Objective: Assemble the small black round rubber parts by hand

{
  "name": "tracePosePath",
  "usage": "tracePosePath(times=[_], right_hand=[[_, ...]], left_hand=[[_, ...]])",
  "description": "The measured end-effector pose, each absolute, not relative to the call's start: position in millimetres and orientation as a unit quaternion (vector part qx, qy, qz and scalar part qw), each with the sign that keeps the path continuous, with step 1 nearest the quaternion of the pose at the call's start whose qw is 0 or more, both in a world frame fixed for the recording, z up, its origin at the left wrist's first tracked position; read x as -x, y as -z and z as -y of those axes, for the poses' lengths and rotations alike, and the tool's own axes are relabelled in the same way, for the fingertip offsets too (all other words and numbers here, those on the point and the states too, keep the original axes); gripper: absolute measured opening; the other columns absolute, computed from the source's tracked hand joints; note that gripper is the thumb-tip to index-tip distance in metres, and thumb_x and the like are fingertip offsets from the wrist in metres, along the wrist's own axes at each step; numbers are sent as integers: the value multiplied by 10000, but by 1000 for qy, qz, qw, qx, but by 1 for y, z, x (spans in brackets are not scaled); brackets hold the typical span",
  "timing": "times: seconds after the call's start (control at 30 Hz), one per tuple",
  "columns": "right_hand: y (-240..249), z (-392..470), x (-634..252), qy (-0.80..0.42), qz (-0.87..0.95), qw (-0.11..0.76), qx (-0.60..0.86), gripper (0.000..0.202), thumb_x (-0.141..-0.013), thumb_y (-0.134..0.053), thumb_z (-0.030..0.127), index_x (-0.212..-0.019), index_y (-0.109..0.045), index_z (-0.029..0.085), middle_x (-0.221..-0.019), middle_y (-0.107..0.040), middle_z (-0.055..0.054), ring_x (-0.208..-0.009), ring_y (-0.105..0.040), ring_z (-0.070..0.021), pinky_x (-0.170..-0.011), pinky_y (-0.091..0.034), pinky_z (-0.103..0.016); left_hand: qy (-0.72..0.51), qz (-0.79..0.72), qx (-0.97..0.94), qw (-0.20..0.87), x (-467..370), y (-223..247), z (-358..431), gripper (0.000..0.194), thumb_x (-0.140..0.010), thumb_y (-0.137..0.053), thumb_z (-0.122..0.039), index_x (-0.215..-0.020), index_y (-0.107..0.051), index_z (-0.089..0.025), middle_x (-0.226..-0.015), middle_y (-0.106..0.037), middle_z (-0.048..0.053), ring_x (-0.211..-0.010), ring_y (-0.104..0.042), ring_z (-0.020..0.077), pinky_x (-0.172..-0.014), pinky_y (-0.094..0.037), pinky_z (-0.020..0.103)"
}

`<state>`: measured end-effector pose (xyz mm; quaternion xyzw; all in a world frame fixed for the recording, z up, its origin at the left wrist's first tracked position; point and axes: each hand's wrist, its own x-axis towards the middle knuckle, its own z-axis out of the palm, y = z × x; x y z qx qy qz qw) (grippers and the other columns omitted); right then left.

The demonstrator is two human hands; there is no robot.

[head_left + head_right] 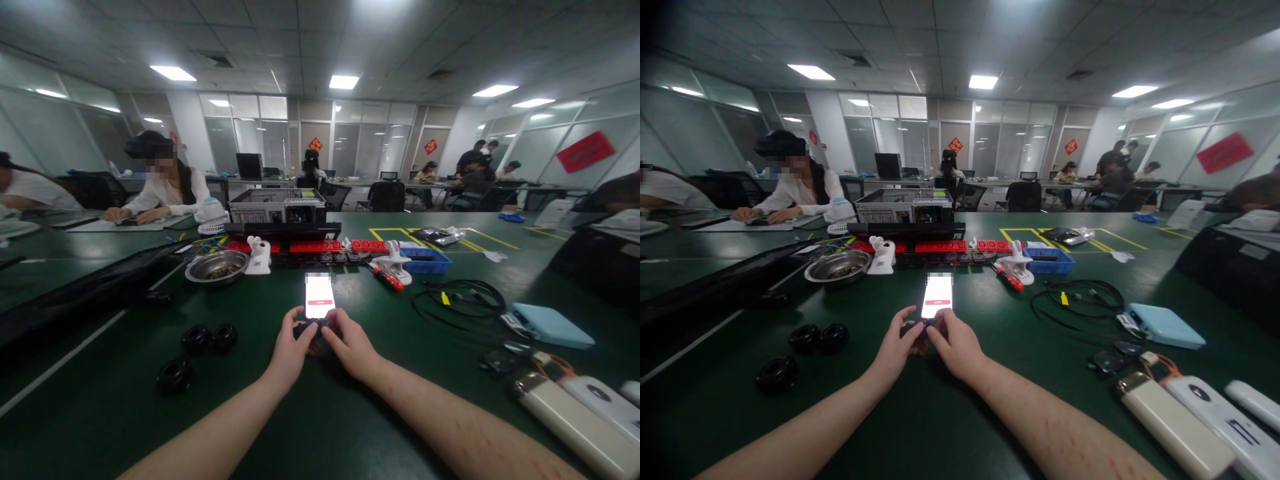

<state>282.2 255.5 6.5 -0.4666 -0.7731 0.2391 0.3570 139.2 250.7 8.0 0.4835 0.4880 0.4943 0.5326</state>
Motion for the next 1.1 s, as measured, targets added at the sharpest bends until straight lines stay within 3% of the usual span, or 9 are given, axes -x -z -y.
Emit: tracePosePath(times=[0.2, 0.37, 0.6, 0.73, 0.87, 1.1], right_hand=[[-5, -259, -282, -247, 811, 303, 435, 191, -876, -386, 276, -885, -538, 162, -804, -575, -34, -707, -520, -142, -634, -388, -239], [-7, -257, -281, -232, 812, 315, 434, 261, -840, -454, 236, -1094, -490, 187, -866, -585, -43, -758, -532, -160, -680, -402, -258], [-6, -260, -284, -211, 836, 305, 403, 370, -836, -436, 187, -1204, -420, 226, -933, -592, -39, -809, -549, -161, -724, -407, -260], [-8, -258, -285, -198, 843, 300, 401, 377, -842, -434, 208, -1218, -406, 227, -966, -586, -47, -848, -544, -167, -741, -400, -260], [-11, -255, -285, -222, 834, 293, 411, 343, -853, -428, 268, -1191, -420, 211, -901, -595, -41, -768, -550, -161, -676, -405, -250], [-12, -255, -283, -248, 824, 306, 408, 290, -856, -434, 300, -1131, -452, 208, -925, -584, -41, -792, -544, -164, -694, -408, -259]], left_hand=[[-494, -495, -480, 530, -138, -10, -249, 548, -678, -558, -277, -1164, -322, -187, -921, -486, 46, -611, -561, 123, -535, -493, 256], [-506, -495, -464, 533, -138, -10, -252, 458, -719, -509, -391, -1111, -387, -189, -981, -511, 79, -730, -588, 168, -558, -503, 263], [-480, -488, -476, 552, -140, -10, -253, 373, -718, -494, -455, -924, -447, -147, -636, -558, -2, -494, -566, 115, -454, -435, 213], [-475, -492, -479, 550, -140, -12, -251, 402, -685, -498, -499, -882, -451, -152, -590, -540, -18, -462, -545, 113, -443, -404, 214], [-454, -520, -502, 521, -140, -17, -247, 367, -686, -497, -482, -871, -462, -167, -709, -546, 5, -537, -545, 122, -490, -438, 237], [-439, -544, -513, 498, -141, -19, -247, 253, -694, -513, -285, -911, -429, -185, -890, -489, 50, -728, -549, 174, -567, -480, 271]])
